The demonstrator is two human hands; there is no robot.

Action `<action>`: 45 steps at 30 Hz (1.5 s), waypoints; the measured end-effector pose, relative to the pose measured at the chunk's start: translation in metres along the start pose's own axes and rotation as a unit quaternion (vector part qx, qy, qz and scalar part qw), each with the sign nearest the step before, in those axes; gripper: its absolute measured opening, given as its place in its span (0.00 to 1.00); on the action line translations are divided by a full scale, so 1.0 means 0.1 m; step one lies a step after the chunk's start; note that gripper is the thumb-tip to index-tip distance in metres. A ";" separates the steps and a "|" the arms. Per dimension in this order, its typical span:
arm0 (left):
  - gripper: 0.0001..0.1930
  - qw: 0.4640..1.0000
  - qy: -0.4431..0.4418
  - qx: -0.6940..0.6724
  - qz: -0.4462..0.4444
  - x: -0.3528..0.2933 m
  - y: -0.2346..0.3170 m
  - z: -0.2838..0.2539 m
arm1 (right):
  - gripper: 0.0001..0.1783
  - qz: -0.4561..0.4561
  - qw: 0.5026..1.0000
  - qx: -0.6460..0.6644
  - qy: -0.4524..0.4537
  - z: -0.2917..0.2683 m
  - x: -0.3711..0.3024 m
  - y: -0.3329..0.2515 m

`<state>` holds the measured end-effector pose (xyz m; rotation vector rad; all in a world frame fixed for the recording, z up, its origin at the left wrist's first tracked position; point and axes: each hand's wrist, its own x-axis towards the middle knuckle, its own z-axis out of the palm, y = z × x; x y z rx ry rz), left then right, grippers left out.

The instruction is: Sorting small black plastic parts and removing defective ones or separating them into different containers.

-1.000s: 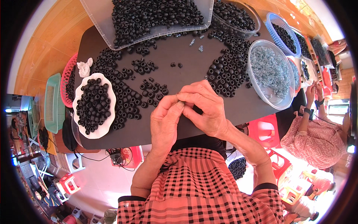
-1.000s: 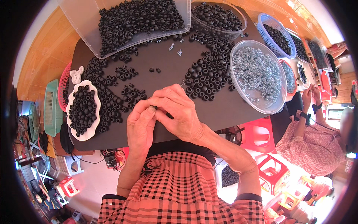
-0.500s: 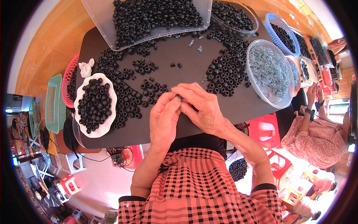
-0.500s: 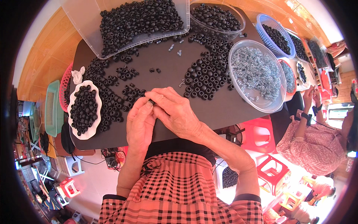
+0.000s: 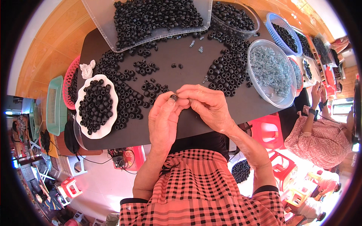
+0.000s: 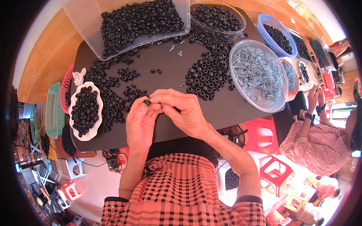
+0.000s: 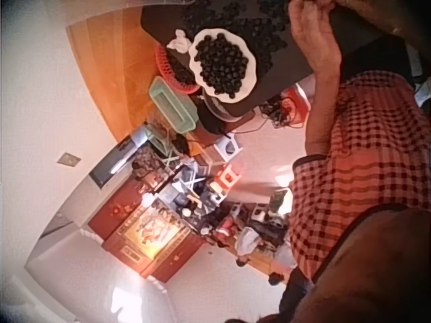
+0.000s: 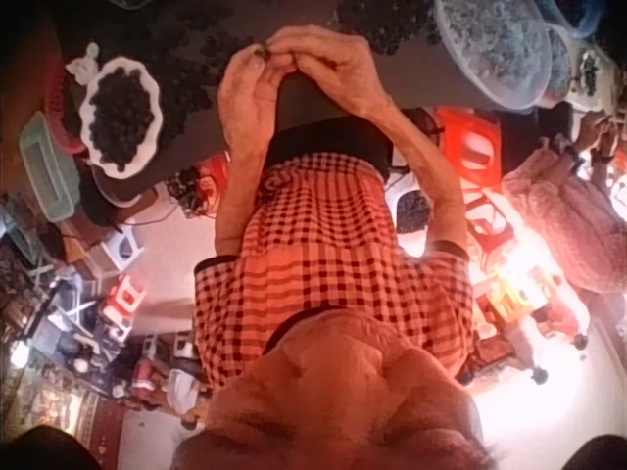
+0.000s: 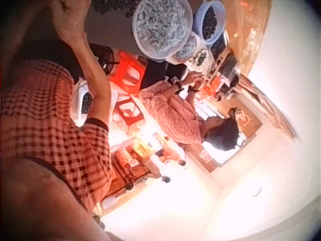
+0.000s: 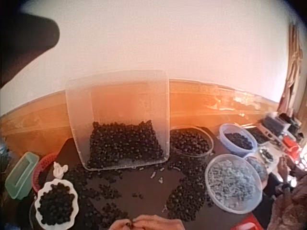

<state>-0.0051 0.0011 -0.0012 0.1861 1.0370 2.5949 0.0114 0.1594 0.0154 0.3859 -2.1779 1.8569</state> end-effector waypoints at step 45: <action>0.09 0.990 0.023 0.137 -0.025 -0.04 0.02 0.07 | 0.09 0.109 0.989 0.100 0.029 -0.03 -0.03 -0.07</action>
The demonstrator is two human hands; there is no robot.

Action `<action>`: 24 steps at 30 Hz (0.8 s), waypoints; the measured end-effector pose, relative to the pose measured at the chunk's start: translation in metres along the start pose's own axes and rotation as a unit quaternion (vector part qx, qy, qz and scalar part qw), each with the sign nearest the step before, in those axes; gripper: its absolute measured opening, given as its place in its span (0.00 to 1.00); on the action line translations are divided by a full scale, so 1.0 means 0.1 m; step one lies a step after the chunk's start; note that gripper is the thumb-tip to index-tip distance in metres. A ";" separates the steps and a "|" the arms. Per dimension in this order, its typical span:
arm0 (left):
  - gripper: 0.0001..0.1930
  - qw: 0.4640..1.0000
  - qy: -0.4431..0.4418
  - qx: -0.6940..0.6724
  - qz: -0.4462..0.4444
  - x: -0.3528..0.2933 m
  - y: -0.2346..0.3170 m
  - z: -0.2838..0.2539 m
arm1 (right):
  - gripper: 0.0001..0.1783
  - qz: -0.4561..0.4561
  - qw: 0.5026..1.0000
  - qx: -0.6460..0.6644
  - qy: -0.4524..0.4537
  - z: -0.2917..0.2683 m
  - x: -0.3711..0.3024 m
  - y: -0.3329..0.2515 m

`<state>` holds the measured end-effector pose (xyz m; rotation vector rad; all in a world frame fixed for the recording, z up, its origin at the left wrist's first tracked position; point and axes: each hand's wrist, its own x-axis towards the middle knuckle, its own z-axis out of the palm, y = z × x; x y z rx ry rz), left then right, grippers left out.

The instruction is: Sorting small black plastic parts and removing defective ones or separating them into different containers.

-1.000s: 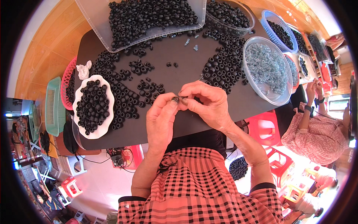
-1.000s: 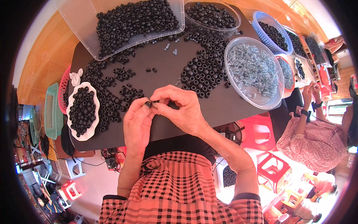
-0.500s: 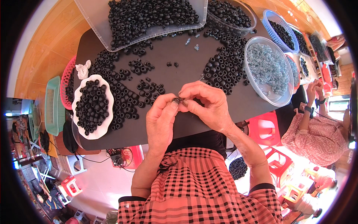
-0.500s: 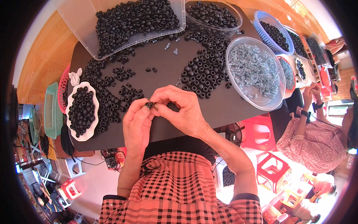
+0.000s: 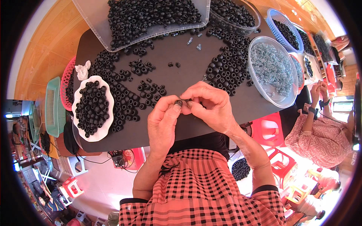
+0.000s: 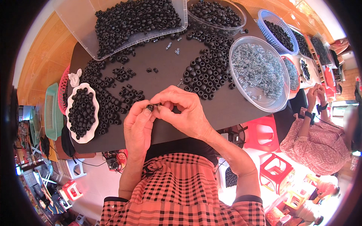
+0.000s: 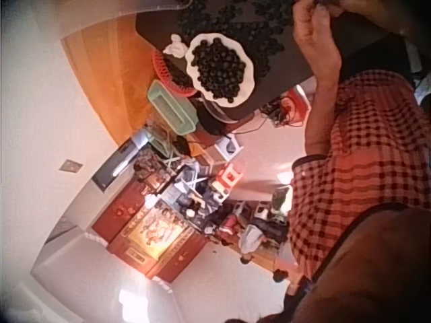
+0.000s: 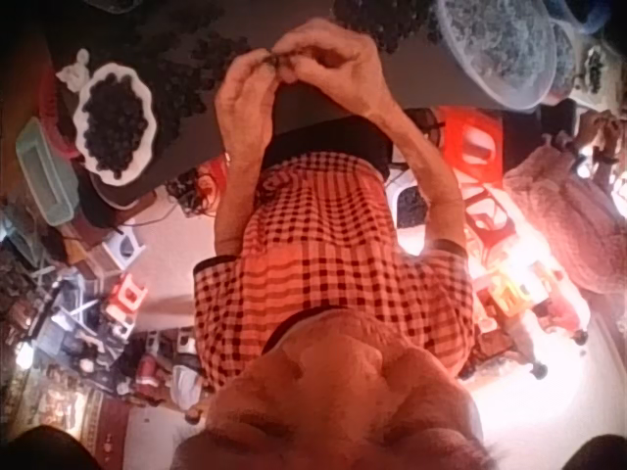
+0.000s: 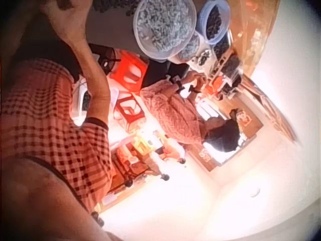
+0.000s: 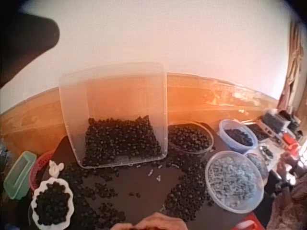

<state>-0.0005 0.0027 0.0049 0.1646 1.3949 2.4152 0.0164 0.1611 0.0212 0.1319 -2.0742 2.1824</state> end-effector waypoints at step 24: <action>0.11 0.996 -0.027 0.090 -0.009 -0.01 0.03 0.03 | 0.12 0.008 0.996 0.088 -0.020 -0.03 0.00 0.06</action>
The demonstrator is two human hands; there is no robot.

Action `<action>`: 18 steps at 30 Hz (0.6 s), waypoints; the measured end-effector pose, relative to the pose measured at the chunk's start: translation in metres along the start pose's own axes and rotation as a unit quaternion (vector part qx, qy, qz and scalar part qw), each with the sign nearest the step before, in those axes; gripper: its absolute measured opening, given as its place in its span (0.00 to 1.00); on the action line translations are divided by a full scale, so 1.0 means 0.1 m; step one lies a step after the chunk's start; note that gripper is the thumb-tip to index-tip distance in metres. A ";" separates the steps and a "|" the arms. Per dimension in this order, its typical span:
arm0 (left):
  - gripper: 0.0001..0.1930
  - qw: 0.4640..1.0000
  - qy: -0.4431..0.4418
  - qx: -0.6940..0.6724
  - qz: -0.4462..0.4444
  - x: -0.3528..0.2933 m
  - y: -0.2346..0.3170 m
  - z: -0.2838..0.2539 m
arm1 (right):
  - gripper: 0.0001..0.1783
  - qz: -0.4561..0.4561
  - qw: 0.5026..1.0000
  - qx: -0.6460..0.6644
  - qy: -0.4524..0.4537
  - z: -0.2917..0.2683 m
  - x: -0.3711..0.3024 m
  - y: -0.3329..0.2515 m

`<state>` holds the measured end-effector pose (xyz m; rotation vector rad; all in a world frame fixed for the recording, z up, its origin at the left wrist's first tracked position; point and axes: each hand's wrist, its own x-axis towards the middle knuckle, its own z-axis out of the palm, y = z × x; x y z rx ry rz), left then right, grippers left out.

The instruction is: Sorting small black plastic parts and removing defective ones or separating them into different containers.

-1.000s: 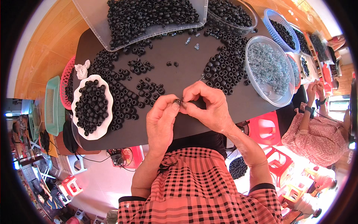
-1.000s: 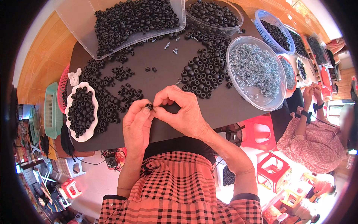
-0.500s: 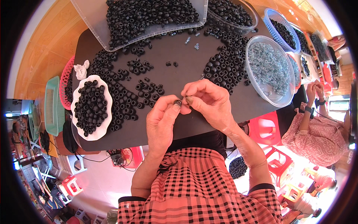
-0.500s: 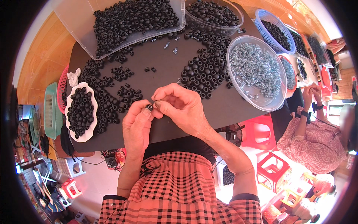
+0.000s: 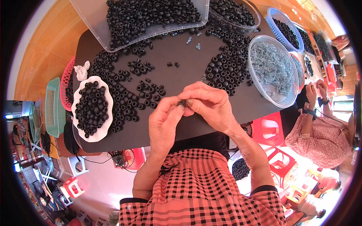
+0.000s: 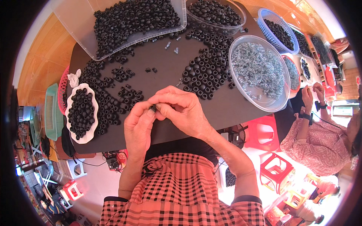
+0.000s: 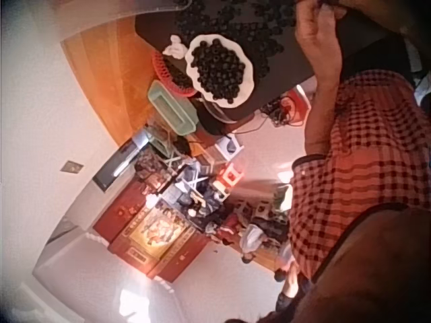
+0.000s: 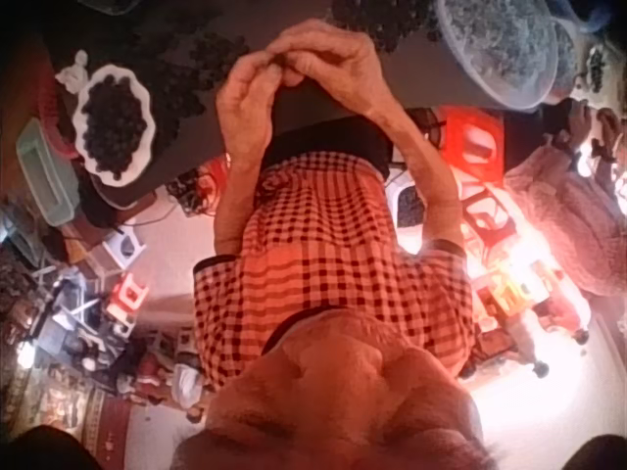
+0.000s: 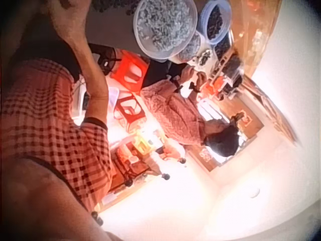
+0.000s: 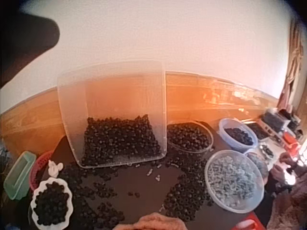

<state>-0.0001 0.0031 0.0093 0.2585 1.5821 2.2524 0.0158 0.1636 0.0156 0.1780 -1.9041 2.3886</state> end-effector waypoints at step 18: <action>0.09 1.000 0.009 -0.021 0.010 0.02 -0.02 0.01 | 0.12 -0.066 0.995 -0.071 0.028 0.05 0.00 0.00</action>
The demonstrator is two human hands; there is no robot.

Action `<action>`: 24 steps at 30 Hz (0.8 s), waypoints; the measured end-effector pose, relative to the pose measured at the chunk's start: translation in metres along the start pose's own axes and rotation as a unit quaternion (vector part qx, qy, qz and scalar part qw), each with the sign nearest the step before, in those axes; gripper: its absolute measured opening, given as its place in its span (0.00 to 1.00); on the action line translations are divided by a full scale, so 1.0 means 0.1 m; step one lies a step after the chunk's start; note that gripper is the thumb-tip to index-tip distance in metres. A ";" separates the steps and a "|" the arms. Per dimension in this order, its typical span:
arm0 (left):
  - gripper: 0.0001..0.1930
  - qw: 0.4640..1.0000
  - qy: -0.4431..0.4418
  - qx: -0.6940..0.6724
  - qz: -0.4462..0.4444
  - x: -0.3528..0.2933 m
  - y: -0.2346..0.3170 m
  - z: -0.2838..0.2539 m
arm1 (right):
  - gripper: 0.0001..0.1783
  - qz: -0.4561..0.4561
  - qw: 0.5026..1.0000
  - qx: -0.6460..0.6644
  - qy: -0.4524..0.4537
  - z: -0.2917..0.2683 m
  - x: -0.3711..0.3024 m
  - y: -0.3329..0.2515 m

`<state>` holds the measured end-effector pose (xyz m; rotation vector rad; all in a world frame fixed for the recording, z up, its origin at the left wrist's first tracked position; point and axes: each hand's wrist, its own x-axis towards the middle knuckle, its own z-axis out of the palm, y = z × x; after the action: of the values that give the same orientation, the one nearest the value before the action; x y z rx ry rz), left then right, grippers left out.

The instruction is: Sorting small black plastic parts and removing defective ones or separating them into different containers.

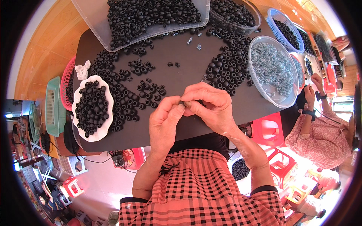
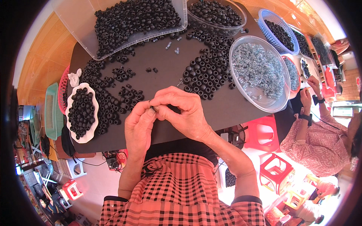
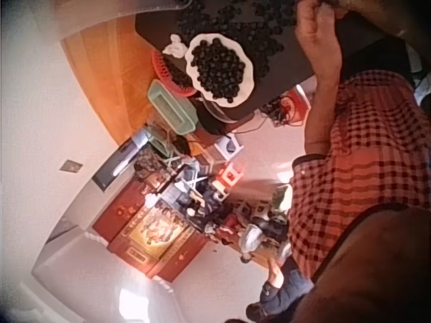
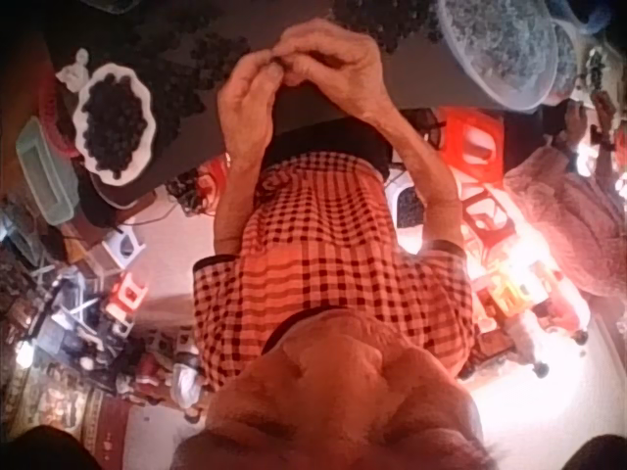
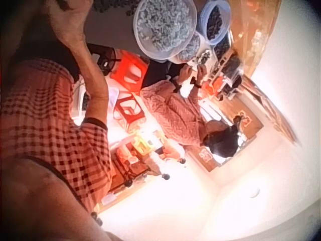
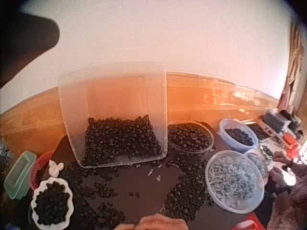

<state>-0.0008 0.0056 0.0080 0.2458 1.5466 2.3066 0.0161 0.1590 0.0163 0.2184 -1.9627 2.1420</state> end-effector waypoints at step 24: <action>0.12 0.989 -0.016 -0.142 -0.050 0.04 0.04 -0.06 | 0.20 -0.092 0.982 -0.162 -0.012 0.04 0.03 -0.02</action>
<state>-0.0076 0.0005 0.0086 0.1280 1.1685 2.3922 0.0133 0.1557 0.0193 0.3530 -2.1725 1.6862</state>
